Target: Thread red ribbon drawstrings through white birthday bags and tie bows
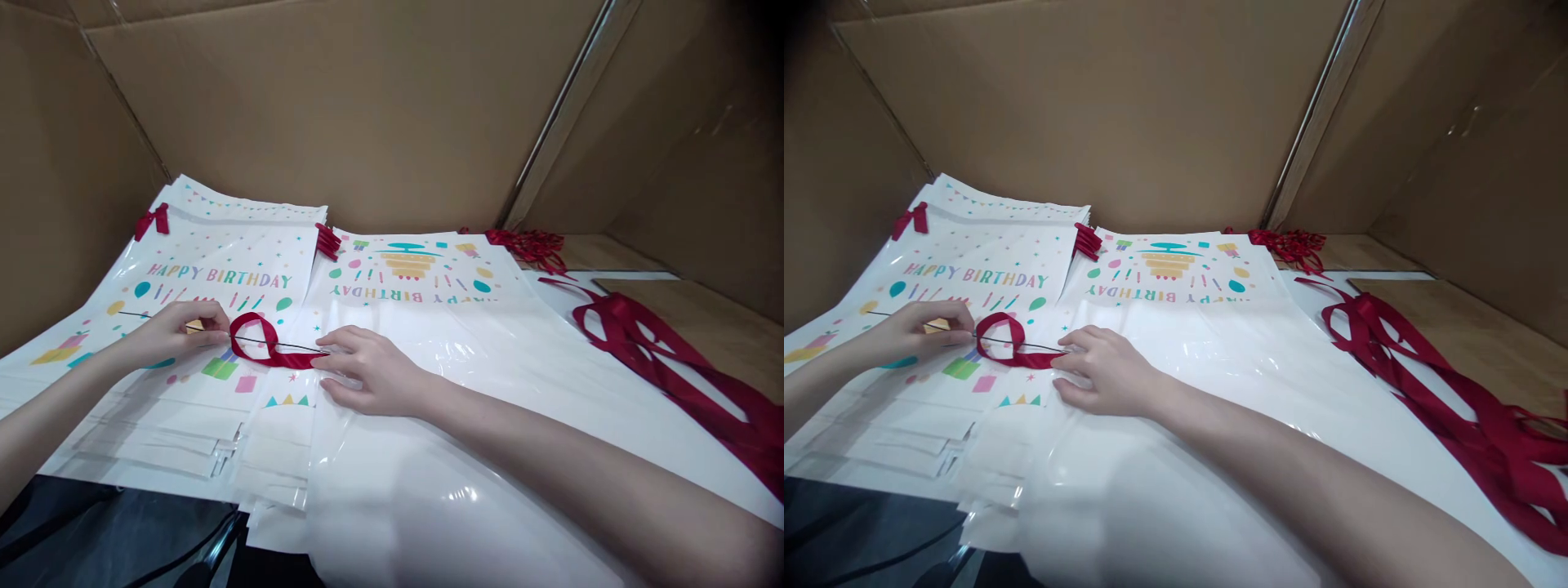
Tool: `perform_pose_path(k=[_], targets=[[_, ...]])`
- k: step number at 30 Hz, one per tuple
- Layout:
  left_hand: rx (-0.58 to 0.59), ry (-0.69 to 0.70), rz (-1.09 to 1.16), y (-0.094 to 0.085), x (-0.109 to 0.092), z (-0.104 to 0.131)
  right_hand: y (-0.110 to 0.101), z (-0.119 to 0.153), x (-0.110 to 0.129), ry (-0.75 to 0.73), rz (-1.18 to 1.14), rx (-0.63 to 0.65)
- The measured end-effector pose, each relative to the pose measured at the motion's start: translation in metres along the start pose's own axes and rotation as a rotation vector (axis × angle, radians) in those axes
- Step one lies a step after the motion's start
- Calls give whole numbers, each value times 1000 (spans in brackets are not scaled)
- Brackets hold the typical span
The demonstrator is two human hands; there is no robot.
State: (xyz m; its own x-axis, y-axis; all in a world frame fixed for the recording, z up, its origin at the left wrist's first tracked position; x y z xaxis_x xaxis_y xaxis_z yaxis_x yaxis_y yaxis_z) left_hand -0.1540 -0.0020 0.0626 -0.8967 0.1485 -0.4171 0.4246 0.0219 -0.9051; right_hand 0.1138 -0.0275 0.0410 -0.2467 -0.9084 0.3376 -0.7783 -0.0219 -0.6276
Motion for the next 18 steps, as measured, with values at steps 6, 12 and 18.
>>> perform_pose_path(k=[6, 12, 18], targets=[[22, 70, 49, 3, -6, 3, 1, 0, 1, 10, 14, 46], [58, 121, 15, 3, -30, 5, 3, 0, 1, -16, 14, 54], [99, 140, 4, 16, -50, 11, 4, 0, 3, -38, 36, 98]])
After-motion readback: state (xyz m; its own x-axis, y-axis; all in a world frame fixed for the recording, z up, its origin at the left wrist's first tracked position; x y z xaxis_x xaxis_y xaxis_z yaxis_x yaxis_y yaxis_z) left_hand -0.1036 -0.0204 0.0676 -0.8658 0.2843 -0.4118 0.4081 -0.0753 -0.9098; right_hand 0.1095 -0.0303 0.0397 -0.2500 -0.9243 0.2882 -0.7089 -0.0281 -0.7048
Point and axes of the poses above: each hand's wrist, its own z-axis away from the middle knuckle, its own y-axis out of the palm, x = y × z, the point moved 6 cm from there along -z, towards the middle knuckle, and after that the axes turned 14 degrees about -x, right-handed, at the moved point
